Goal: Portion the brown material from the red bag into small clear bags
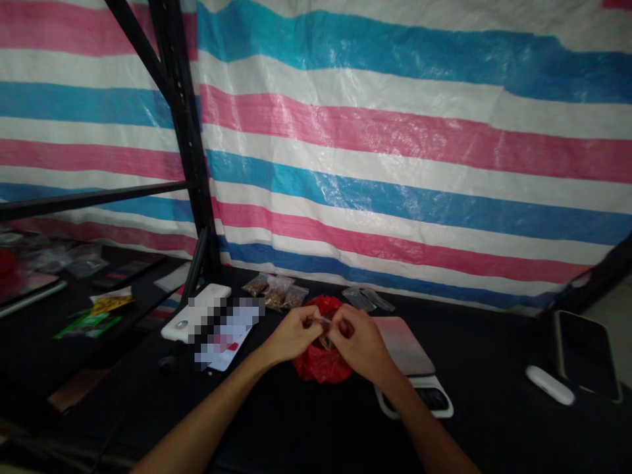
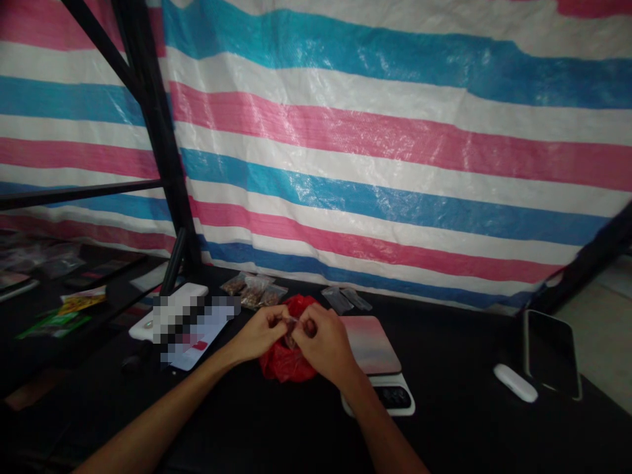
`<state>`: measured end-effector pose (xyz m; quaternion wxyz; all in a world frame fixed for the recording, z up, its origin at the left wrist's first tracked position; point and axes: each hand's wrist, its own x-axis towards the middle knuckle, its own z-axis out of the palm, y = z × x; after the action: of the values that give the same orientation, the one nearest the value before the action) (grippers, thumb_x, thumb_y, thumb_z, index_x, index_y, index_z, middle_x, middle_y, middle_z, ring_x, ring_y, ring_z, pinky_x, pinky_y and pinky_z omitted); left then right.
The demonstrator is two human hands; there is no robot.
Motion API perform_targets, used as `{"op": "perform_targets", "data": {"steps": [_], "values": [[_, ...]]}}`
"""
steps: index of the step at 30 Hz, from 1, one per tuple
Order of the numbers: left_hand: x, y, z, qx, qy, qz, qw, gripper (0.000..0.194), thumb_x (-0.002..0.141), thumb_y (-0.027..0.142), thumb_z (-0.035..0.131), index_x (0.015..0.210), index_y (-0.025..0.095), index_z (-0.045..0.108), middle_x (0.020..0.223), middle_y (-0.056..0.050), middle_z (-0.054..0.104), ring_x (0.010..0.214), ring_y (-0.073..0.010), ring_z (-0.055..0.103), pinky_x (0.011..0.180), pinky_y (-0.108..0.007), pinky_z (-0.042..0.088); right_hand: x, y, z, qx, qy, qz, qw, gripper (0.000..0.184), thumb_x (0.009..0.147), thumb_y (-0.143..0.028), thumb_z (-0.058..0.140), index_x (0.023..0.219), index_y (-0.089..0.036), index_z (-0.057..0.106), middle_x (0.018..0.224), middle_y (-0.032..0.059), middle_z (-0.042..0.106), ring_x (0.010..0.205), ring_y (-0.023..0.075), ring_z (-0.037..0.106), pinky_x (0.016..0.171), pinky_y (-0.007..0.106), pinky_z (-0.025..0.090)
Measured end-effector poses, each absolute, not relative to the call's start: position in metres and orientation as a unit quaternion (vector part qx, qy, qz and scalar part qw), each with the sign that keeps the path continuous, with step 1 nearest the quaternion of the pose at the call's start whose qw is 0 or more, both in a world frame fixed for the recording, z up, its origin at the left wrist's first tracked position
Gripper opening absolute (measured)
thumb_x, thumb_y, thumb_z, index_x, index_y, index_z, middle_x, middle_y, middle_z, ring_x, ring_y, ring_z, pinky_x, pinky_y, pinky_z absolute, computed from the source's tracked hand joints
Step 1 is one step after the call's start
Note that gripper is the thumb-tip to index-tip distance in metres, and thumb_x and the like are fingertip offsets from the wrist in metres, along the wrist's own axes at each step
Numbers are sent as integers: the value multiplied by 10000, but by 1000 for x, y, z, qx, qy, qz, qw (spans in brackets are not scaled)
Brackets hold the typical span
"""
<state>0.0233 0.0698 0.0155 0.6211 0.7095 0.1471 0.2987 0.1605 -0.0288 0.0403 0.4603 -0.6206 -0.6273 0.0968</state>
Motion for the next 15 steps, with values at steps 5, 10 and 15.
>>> {"op": "perform_targets", "data": {"steps": [5,10,15], "values": [[16,66,25,719,133,354,583,239,900,391,600,789,180,575,738,-9,629,686,-146,595,670,-268,475,162,-30,47,-623,-618,34,477,199,832,-207,549,638,-235,518,628,-26,544,600,153,503,637,291,382],[15,62,21,778,115,426,447,720,720,404,847,1336,221,524,1335,-127,568,1212,-278,550,1049,-411,434,164,-30,49,-579,-588,132,549,224,925,-340,539,735,-230,579,687,-14,619,645,160,579,630,271,444],[21,61,18,790,150,419,422,502,754,336,827,1202,210,638,1173,-99,665,1087,-256,615,1002,-420,466,168,-30,48,-580,-586,126,551,229,918,-340,552,722,-225,573,663,-23,577,622,151,541,615,269,426]]}}
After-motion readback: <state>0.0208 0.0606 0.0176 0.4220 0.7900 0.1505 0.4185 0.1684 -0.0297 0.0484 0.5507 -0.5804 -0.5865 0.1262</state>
